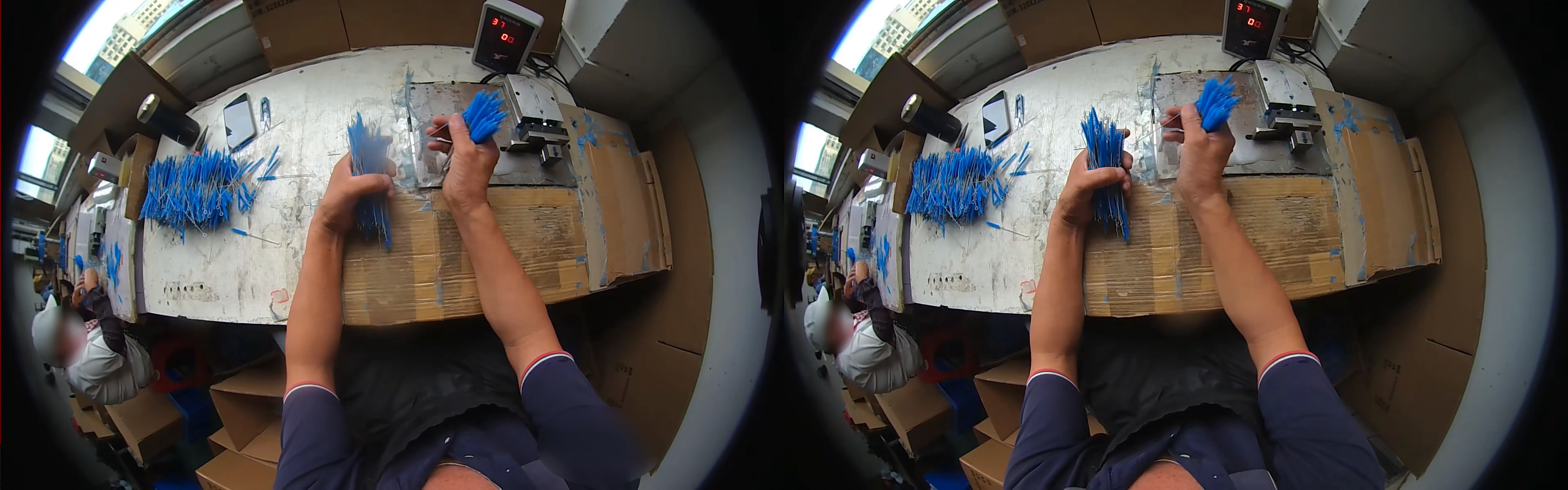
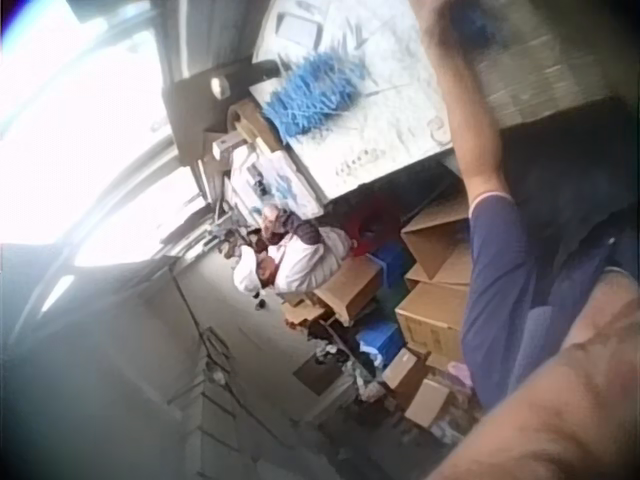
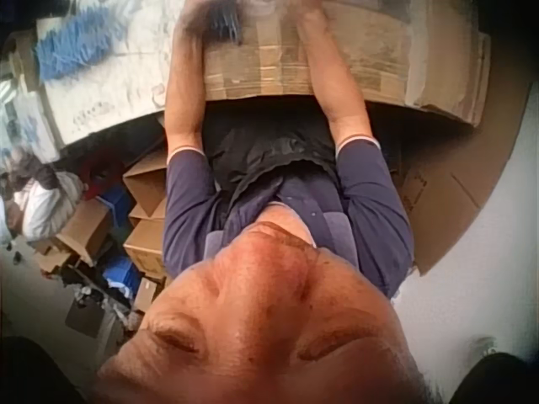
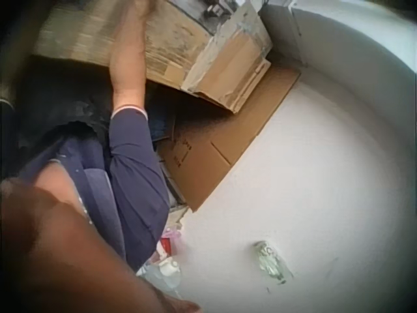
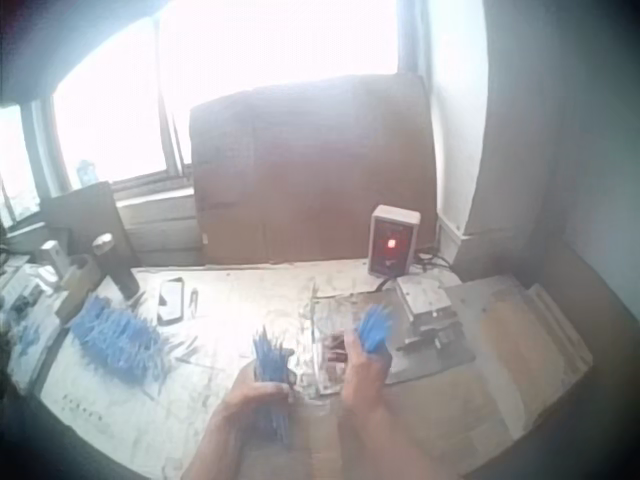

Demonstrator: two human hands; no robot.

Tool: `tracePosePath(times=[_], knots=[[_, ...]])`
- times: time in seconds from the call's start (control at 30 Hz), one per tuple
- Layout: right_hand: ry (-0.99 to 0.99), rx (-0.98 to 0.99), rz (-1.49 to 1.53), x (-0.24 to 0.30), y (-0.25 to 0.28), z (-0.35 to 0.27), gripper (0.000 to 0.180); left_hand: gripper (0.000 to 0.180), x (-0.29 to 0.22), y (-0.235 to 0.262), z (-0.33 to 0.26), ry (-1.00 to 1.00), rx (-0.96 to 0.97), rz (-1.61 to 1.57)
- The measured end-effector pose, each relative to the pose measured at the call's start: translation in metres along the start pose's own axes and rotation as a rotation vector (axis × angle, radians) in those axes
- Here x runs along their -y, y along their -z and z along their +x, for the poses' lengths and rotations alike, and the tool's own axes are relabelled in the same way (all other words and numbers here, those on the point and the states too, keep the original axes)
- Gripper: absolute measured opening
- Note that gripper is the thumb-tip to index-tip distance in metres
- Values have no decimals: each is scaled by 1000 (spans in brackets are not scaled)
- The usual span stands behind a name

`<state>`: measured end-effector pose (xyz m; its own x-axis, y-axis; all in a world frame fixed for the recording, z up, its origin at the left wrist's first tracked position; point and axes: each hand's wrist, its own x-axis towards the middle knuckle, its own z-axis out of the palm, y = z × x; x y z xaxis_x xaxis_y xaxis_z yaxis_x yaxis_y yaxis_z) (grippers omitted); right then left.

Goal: The person is sorting and organizing blue plastic components on a workbench.

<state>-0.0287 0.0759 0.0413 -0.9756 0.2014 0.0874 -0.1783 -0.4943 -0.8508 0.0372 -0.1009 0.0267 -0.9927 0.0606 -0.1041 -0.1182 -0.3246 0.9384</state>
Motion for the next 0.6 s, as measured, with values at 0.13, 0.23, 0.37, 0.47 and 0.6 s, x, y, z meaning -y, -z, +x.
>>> tracePosePath(times=[0.13,0.23,0.37,0.47,0.6], knots=[[-45,87,65,-1,9,8,17,73,4,7,3,-53,-41,-209],[-180,284,24,-3,3,-5,13,67,11,20,8,-116,-104,-477],[-250,539,-227,-7,-7,-33,8,55,17,49,8,-185,-95,-780],[-234,611,-326,-18,-4,-37,21,49,21,58,12,-196,-39,-907],[-184,678,-372,-26,-5,-39,18,49,17,62,10,-260,58,-1035]])
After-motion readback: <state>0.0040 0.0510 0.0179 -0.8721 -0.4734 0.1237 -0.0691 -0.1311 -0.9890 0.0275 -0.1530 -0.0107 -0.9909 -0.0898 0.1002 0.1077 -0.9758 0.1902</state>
